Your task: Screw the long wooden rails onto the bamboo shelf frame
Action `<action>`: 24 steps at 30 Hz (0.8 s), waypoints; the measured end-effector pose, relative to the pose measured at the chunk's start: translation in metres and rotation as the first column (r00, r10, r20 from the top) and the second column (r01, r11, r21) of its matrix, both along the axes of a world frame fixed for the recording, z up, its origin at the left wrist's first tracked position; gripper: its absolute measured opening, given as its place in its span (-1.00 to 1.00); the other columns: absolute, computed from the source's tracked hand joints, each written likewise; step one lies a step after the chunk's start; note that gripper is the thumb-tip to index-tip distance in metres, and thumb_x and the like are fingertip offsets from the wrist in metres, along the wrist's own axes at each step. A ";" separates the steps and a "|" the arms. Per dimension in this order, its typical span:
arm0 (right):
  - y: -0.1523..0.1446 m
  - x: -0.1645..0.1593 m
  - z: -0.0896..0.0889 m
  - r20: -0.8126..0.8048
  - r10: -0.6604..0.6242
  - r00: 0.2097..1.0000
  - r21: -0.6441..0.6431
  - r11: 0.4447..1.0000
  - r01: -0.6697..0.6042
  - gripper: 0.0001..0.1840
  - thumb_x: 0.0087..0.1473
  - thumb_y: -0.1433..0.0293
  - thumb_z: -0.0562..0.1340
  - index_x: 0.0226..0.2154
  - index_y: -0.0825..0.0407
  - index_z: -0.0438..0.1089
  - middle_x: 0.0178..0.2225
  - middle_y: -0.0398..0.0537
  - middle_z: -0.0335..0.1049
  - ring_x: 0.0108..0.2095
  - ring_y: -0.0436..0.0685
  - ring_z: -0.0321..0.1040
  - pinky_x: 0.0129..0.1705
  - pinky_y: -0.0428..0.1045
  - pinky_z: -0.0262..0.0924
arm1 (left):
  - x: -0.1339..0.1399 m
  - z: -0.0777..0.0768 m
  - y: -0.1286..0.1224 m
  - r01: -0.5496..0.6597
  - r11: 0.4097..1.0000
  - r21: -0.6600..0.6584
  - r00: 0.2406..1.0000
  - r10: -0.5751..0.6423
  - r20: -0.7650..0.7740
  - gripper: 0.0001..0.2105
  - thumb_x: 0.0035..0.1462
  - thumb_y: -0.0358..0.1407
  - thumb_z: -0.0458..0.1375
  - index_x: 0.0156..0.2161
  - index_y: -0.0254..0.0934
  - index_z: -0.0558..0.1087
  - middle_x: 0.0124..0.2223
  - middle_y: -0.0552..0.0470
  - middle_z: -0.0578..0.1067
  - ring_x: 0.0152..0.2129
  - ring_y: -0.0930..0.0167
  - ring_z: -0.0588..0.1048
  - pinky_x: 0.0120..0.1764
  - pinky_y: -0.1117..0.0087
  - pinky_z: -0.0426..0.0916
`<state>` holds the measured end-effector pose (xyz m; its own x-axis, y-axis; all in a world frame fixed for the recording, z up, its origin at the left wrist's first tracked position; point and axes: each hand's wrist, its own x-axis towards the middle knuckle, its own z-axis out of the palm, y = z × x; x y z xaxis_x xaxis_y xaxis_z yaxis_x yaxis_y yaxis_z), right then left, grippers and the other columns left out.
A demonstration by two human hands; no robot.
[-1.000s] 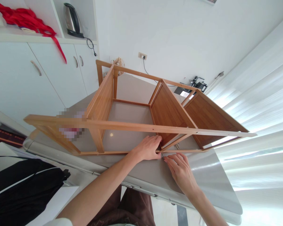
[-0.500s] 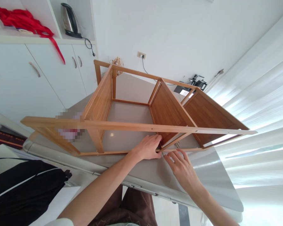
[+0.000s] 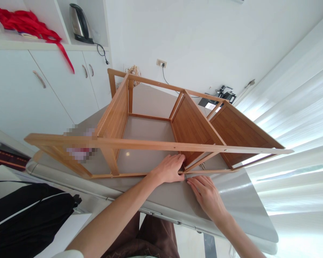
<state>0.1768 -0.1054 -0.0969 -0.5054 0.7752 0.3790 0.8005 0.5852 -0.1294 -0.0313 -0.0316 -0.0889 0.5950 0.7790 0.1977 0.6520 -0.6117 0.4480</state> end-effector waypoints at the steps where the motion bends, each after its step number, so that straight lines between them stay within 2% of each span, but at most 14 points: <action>1: 0.000 0.000 -0.001 -0.007 0.008 1.000 -0.006 1.000 -0.008 -0.81 0.32 0.41 0.12 -0.18 0.00 0.46 -0.28 -0.03 0.45 -0.25 0.13 0.35 -0.15 0.05 0.20 | 0.000 0.000 0.000 -0.001 1.000 0.002 1.000 0.001 0.000 -0.67 0.03 -0.17 0.21 -0.15 -0.21 0.25 -0.09 -0.05 0.50 -0.18 0.21 0.49 -0.14 0.23 0.30; 10: -0.004 0.005 -0.004 -0.026 0.042 0.999 0.075 0.996 -0.040 -0.83 0.28 0.50 0.15 -0.18 0.01 0.45 -0.23 -0.02 0.46 -0.22 0.13 0.35 -0.10 0.06 0.20 | 0.000 -0.002 0.000 -0.006 1.000 0.007 1.000 0.006 0.017 -0.68 0.02 -0.17 0.21 -0.16 -0.21 0.24 -0.11 -0.03 0.50 -0.19 0.22 0.50 -0.14 0.23 0.30; 16: -0.004 0.006 -0.001 0.085 0.073 0.994 0.136 0.987 -0.084 -0.73 0.24 0.62 0.10 -0.11 0.03 0.40 -0.20 -0.01 0.46 -0.17 0.13 0.35 0.10 0.17 0.13 | 0.000 -0.001 0.000 -0.007 1.000 0.012 1.000 0.007 0.019 -0.69 0.03 -0.17 0.20 -0.16 -0.21 0.23 -0.12 -0.02 0.50 -0.22 0.23 0.50 -0.16 0.23 0.30; 24: -0.003 0.004 0.003 0.126 0.054 0.991 0.155 0.985 -0.074 -0.72 0.23 0.62 0.10 -0.11 0.03 0.41 -0.21 -0.01 0.44 -0.18 0.13 0.33 0.07 0.17 0.14 | 0.001 -0.003 0.000 -0.007 1.000 0.001 1.000 0.007 0.010 -0.68 0.02 -0.17 0.21 -0.16 -0.20 0.24 -0.10 -0.03 0.50 -0.17 0.22 0.50 -0.14 0.23 0.31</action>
